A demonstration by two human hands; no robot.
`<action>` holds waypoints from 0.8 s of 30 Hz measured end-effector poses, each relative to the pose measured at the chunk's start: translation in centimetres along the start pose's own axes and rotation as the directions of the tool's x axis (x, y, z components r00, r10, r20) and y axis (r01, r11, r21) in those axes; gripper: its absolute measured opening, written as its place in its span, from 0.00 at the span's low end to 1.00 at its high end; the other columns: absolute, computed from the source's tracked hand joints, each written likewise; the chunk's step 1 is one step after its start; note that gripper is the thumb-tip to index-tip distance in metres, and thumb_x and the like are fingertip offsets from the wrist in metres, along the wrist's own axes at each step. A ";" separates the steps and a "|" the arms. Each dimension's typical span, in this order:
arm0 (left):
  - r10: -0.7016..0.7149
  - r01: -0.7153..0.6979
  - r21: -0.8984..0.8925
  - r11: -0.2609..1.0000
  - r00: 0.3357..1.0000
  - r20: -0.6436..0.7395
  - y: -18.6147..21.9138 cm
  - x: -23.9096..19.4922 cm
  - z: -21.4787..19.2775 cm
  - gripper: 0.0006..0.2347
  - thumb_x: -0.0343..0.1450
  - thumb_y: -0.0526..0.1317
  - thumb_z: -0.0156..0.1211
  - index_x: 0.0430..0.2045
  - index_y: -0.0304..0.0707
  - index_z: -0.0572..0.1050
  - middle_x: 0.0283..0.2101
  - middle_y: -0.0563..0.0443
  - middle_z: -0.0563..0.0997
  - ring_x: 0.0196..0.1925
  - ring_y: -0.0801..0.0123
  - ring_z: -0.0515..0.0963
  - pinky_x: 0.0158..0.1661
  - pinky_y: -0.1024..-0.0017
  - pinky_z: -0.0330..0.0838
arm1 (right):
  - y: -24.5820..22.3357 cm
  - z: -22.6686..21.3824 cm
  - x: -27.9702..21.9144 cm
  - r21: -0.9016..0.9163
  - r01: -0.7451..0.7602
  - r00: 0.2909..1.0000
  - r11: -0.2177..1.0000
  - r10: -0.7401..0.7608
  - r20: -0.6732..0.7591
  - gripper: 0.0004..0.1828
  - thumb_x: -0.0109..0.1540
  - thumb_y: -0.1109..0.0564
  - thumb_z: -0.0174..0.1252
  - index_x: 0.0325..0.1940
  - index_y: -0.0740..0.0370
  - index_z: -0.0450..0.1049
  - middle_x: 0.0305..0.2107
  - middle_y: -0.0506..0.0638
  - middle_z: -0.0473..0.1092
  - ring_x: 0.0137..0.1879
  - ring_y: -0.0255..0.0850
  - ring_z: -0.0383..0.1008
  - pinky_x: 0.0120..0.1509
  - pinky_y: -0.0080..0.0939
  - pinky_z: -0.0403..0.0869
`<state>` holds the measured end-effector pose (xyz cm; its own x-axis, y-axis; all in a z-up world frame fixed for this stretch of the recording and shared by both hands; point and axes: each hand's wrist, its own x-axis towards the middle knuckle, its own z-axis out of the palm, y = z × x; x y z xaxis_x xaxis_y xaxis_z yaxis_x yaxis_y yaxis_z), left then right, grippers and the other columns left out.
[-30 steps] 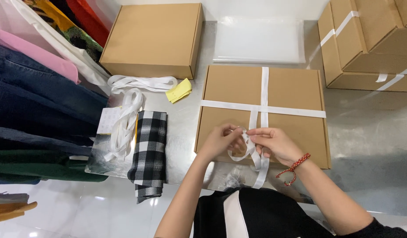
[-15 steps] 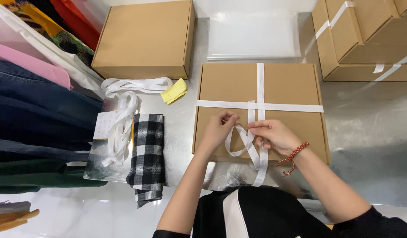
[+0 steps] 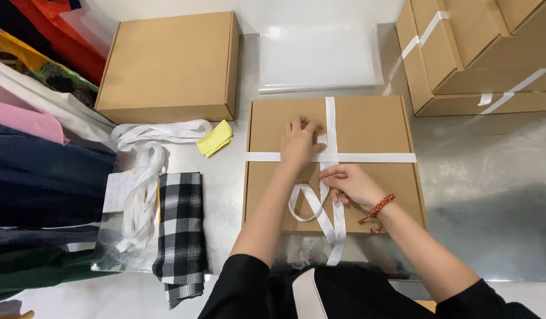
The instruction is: The person closes a cardboard box containing a wrapped item and secures it with a white ribbon. They tie the ribbon into a bow on top of the box, then attach a yellow sticky note to the ribbon and write on it with a pencil.
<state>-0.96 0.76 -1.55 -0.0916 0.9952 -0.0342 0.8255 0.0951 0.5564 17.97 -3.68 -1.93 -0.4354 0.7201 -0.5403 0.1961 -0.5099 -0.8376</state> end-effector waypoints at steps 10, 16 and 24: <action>-0.039 0.040 -0.116 0.992 0.999 0.013 -1.5 3.1 1.5 0.08 0.68 0.51 0.74 0.36 0.57 0.84 0.44 0.55 0.78 0.53 0.54 0.81 0.53 0.55 0.75 | -5.1 -1.3 0.1 -0.211 0.096 0.980 0.973 -0.130 -0.153 0.36 0.62 0.62 0.68 0.74 0.55 0.66 0.34 0.63 0.79 0.18 0.50 0.78 0.13 0.37 0.71; 0.021 -0.098 -0.526 0.845 0.988 -0.150 3.4 2.0 -4.4 0.11 0.68 0.54 0.73 0.39 0.59 0.82 0.34 0.65 0.88 0.33 0.72 0.80 0.38 0.71 0.74 | -5.5 -3.8 6.3 -0.595 0.161 0.921 0.788 -0.336 -0.196 0.27 0.60 0.40 0.73 0.60 0.49 0.82 0.33 0.46 0.81 0.38 0.41 0.80 0.46 0.43 0.74; -0.033 -0.194 -0.667 0.720 0.949 -0.312 2.4 0.5 -6.7 0.16 0.72 0.51 0.72 0.48 0.48 0.77 0.39 0.52 0.81 0.32 0.73 0.73 0.35 0.75 0.71 | -14.4 -1.8 4.5 -0.532 0.415 0.783 0.738 -0.587 -0.203 0.05 0.68 0.56 0.62 0.43 0.51 0.84 0.18 0.42 0.73 0.22 0.29 0.70 0.32 0.30 0.68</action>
<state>-2.78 1.34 5.29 -0.2884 0.9346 0.2080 0.2403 -0.1397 0.9606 14.72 7.76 7.55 -0.2781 0.9591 0.0522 0.4316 0.1733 -0.8853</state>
